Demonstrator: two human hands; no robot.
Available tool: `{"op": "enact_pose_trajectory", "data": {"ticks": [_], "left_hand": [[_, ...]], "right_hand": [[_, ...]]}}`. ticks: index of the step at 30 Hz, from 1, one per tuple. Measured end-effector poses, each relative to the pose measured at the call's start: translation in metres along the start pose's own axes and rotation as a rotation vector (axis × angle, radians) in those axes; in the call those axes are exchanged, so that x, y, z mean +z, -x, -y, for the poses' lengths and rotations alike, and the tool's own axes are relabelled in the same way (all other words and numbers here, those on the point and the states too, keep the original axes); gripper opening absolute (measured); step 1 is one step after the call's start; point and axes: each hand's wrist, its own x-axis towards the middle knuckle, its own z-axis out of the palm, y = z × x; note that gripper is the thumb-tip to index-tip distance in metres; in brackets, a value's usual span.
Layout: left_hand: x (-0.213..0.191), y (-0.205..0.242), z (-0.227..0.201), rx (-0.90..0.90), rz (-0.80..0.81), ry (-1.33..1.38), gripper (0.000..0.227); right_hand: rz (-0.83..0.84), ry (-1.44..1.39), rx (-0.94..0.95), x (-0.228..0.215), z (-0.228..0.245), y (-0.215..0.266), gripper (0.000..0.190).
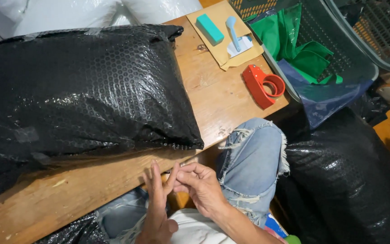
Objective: The person seals a black bubble mailer on a low wooden table. They fold the edges of the mailer, press the seams, and use a red tape dispenser to apply tape to the closure. The person repeats this process for another mailer.
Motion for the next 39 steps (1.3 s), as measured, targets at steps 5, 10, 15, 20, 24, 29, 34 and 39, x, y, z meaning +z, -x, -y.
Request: {"op": "enact_pose_trajectory", "data": {"ticks": [5,10,15,20,24,29,34,39], "left_hand": [[0.001,0.005,0.015,0.147,-0.077,-0.23,0.105],[0.003,0.01,0.04,0.227,-0.153,-0.45,0.104],[0.005,0.009,0.037,0.238,-0.187,-0.666,0.122],[-0.003,0.008,0.037,0.096,-0.255,-0.634,0.118],[-0.006,-0.004,0.001,-0.227,-0.4,-0.08,0.1],[0.005,-0.016,-0.01,-0.281,-0.413,0.227,0.095],[0.011,-0.014,-0.004,-0.161,-0.458,-0.041,0.02],[0.015,-0.013,0.001,-0.15,-0.598,-0.129,0.017]], "right_hand": [[-0.012,0.079,-0.069,0.006,0.002,0.009,0.014],[-0.019,0.234,-0.238,0.016,0.004,0.022,0.011],[-0.084,0.569,-0.45,0.022,0.003,0.032,0.007],[-0.09,0.509,-0.513,0.015,0.012,0.028,0.01],[0.02,0.475,-0.457,0.014,0.025,0.024,0.008],[0.026,0.639,-0.44,0.011,0.016,0.022,0.009],[-0.037,0.684,-0.409,0.016,0.012,0.024,0.013],[0.058,0.555,-0.383,0.008,0.006,0.019,0.052]]}}
